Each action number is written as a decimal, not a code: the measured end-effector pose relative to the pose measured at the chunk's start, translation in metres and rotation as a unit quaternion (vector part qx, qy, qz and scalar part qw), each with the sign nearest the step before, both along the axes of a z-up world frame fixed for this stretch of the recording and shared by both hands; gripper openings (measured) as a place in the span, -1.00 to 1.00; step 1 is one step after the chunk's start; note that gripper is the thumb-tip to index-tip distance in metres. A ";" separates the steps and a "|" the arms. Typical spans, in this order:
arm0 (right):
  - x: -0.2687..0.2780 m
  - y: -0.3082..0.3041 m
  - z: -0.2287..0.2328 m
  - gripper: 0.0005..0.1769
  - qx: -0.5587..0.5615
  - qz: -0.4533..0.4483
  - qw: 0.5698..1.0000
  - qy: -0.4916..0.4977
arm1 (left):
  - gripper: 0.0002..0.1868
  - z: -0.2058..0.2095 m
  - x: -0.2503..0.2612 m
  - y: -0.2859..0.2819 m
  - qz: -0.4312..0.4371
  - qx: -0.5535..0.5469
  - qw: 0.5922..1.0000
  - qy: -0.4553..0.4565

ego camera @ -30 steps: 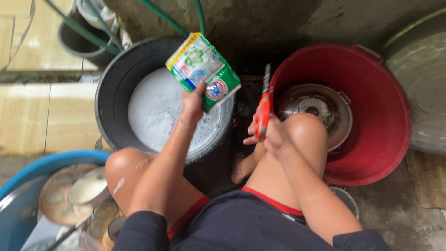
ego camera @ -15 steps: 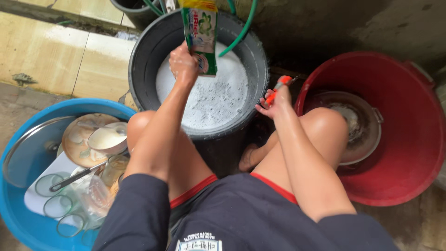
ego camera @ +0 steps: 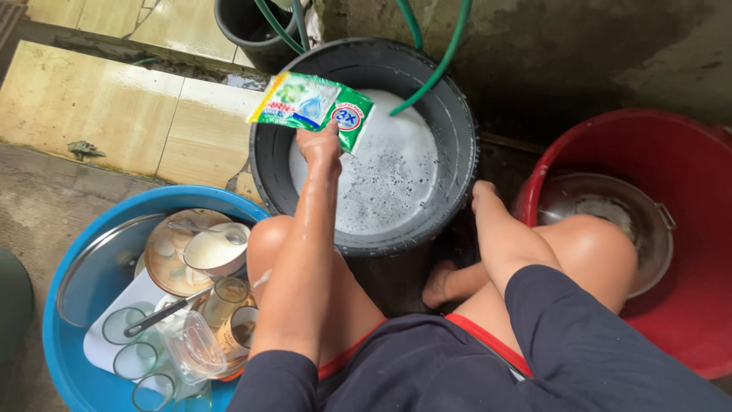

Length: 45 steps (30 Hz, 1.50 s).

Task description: The person washes various dishes by hand in a bucket of soapy water. The person uses a sponge to scrub a wooden cup, a ceramic bowl, and a metal ladle, then rinses them and places them into other containers.

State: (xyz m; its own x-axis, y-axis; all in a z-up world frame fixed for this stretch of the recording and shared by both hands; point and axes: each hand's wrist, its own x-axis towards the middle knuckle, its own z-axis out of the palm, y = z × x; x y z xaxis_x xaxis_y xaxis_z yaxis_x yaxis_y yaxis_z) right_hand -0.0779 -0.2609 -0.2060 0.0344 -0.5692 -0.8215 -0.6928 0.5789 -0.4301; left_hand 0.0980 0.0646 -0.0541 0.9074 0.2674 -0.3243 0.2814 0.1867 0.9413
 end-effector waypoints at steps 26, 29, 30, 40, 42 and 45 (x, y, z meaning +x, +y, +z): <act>0.128 0.232 0.039 -0.68 0.437 0.014 0.721 -0.538 | -0.61 -0.034 -0.069 0.000 -0.017 0.333 0.943 0.007; 0.124 0.233 0.039 -0.60 0.451 0.036 0.715 -0.533 | -0.54 -0.024 -0.073 -0.003 -0.017 0.396 0.918 0.005; 0.125 0.234 0.032 -0.60 0.451 0.032 0.715 -0.533 | -0.56 -0.021 -0.078 -0.002 -0.037 0.374 0.927 0.009; 0.122 0.253 -0.003 -0.66 0.244 0.057 0.856 -0.453 | -0.63 -0.065 -0.116 0.008 -0.135 0.381 0.915 0.018; 0.116 0.251 0.001 -0.63 0.245 0.063 0.861 -0.442 | -0.67 -0.065 -0.116 0.016 -0.174 0.423 0.889 0.026; 0.108 0.241 0.010 -0.55 0.343 0.064 0.838 -0.419 | -0.63 -0.040 -0.126 0.008 -0.214 0.424 0.880 0.022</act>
State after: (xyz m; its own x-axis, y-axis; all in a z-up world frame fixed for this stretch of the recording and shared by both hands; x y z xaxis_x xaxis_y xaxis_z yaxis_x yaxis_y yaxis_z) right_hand 0.0299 -0.0195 -0.1965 0.7877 0.0792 -0.6110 -0.3893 0.8326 -0.3940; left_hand -0.0279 0.0731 -0.0944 0.9754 0.0674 -0.2100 0.1950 -0.7086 0.6781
